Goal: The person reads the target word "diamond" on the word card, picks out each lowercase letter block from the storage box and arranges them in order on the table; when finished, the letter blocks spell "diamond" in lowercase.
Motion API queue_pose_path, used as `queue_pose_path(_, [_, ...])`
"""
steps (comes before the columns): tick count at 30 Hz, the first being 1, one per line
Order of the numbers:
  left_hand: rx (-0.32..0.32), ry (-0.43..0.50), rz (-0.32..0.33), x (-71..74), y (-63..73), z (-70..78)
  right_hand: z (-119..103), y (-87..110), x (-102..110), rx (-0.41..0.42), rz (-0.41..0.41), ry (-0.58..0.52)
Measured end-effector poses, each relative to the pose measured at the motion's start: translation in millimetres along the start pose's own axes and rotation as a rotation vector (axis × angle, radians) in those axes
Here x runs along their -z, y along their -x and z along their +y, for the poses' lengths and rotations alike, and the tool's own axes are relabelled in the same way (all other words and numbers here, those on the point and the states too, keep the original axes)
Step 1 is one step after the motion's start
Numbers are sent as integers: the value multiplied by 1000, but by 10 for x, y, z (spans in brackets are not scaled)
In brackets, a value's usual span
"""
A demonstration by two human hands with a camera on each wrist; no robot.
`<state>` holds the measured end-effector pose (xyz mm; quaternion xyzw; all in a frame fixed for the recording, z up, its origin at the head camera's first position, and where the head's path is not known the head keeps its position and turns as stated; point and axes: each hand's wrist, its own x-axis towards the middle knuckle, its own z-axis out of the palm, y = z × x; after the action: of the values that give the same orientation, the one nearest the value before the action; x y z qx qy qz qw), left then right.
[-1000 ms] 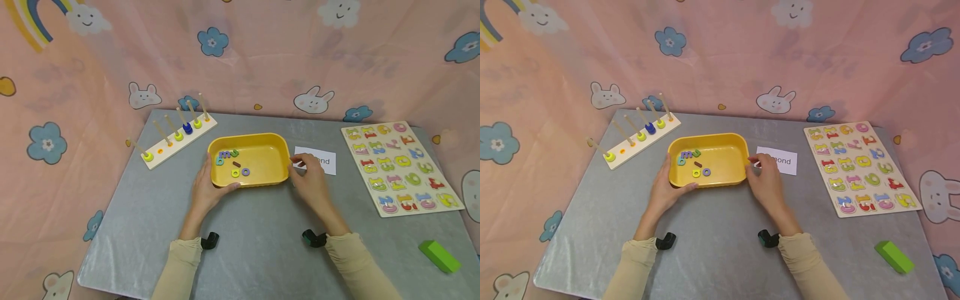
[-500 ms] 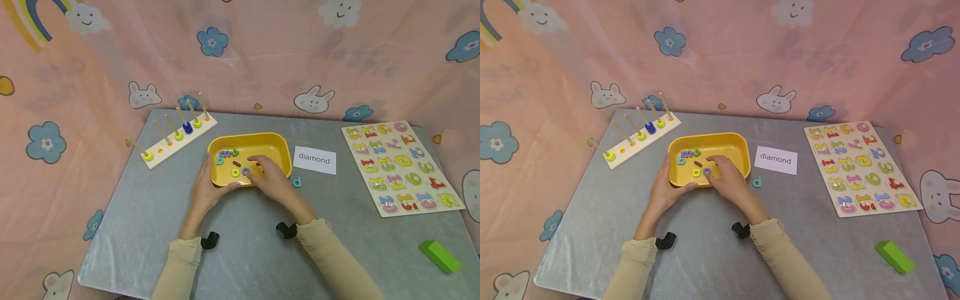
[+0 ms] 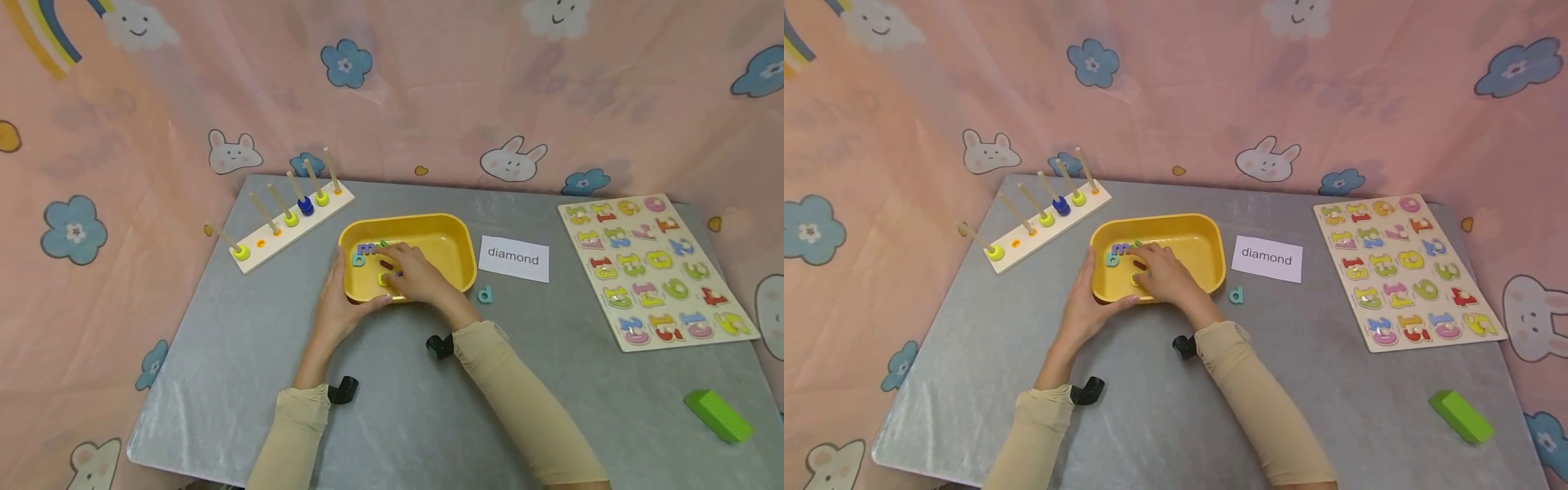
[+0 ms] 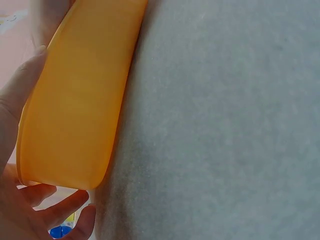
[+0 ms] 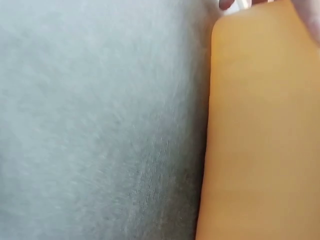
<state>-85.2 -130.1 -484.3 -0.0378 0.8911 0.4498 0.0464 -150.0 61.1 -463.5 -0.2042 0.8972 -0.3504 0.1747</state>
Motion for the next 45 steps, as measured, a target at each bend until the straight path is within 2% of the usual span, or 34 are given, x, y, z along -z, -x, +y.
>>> queue_pose_path(11, [13,11,-2,4,-13,-17,63,-209,-51,-17,50,24])
queue_pose_path(21, [16,15,-5,-2,-13,-1,84,-238,-62,-35,82,20])
queue_pose_path(26, [19,17,-5,-10,-12,1,74,-179,-17,-30,110,-33])
queue_pose_path(35, [21,19,-4,-6,-3,20,71,0,107,10,261,-220])
queue_pose_path(39, [19,17,-5,-7,3,26,64,136,182,33,332,-244])
queue_pose_path(45, [9,27,1,-9,11,44,52,391,320,100,365,-239])
